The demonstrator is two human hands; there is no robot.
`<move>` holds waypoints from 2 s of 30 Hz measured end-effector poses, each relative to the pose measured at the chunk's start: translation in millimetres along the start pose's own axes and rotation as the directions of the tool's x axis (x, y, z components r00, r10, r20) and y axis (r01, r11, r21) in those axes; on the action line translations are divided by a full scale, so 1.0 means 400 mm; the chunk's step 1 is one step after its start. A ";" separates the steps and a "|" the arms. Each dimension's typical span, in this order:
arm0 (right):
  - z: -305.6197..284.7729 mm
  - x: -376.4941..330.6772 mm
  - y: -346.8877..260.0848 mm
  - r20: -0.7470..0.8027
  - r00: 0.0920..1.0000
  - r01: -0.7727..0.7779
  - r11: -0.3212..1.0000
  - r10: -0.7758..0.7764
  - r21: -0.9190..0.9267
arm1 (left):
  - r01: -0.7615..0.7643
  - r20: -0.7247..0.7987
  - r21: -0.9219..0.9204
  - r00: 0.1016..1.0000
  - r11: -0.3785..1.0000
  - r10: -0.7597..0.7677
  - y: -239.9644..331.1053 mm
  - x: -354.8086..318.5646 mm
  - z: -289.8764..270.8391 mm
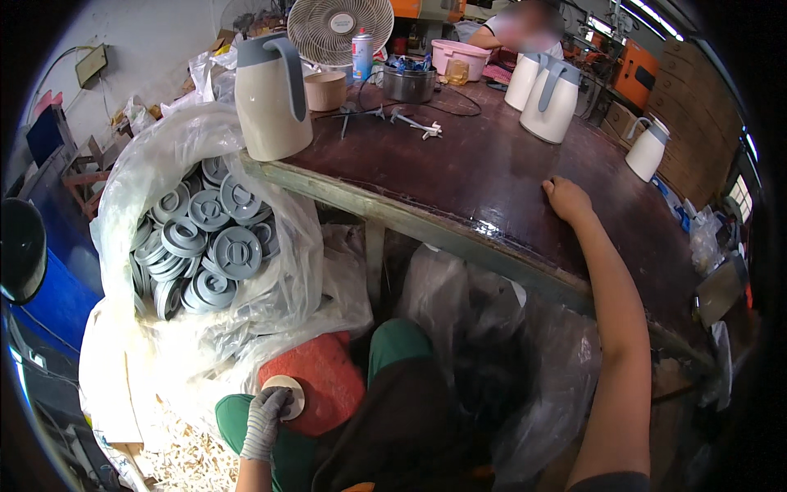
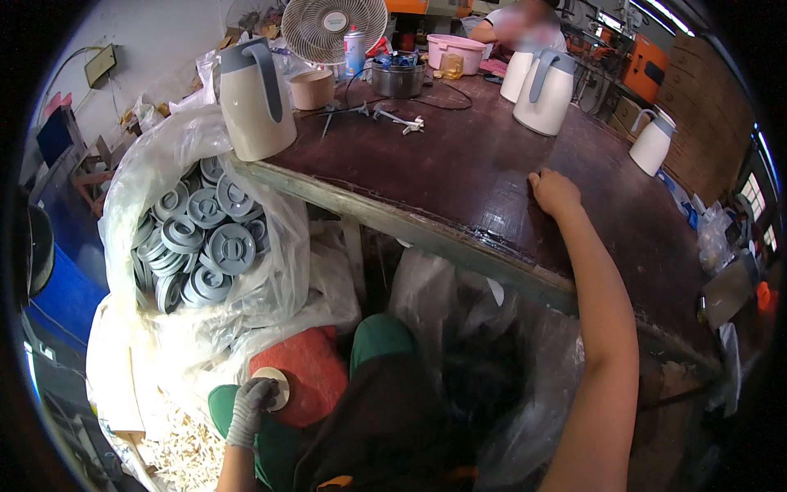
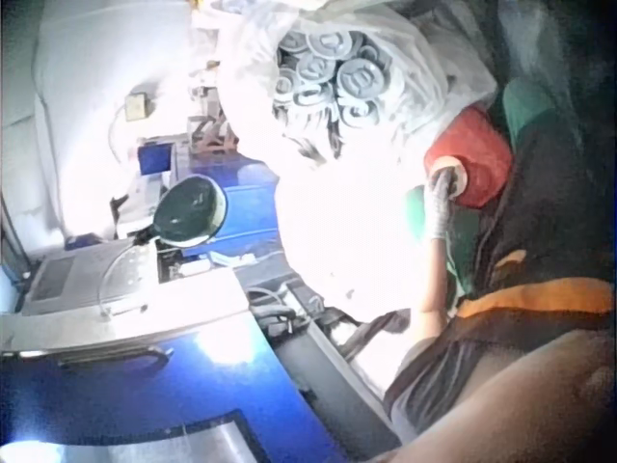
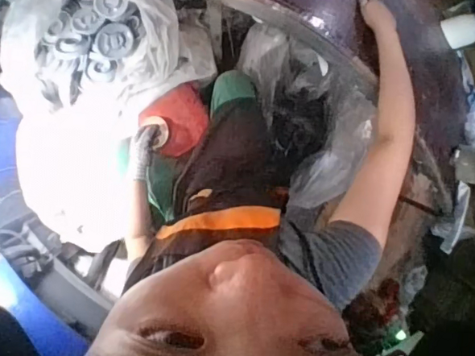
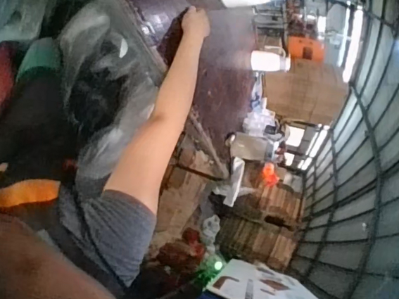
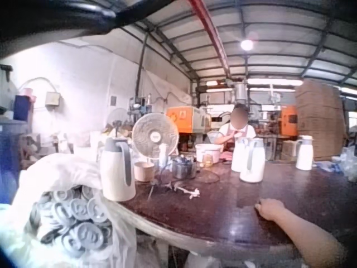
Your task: The person assembles white plastic pitchers by inserting a white plastic component into the body, then attaching a gray lid. The person repeats this process for multiple units, placing finished pitchers on a nearby table.
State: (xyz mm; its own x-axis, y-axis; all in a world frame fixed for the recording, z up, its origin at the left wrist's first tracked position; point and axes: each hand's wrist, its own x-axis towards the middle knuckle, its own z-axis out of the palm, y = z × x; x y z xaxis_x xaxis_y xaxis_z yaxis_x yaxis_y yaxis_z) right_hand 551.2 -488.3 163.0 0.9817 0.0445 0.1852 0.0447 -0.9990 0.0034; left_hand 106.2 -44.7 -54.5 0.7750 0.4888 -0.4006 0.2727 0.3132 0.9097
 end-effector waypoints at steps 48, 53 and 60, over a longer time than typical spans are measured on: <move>0.915 -0.800 0.614 0.422 0.728 -0.324 0.814 0.539 -0.482 | 0.026 -0.160 0.089 0.987 0.996 -0.011 -0.086 0.073 0.015; 0.814 -0.728 0.365 0.452 0.718 -0.303 0.822 0.530 -0.482 | 0.004 -0.224 0.131 0.974 0.991 0.025 -0.075 0.039 -0.001; 0.986 -0.654 0.485 0.573 0.786 0.066 0.891 0.231 -0.450 | 0.029 -0.242 0.091 0.970 0.995 -0.006 -0.074 0.050 0.018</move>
State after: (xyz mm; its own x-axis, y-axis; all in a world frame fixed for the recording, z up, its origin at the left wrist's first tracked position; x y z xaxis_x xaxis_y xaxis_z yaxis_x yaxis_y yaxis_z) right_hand 376.0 -691.7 -272.2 0.8882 -0.1933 -0.4167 0.0209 -0.8892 0.4569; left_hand 117.8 -50.0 -88.7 0.6120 0.6697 -0.4207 0.3458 0.2518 0.9039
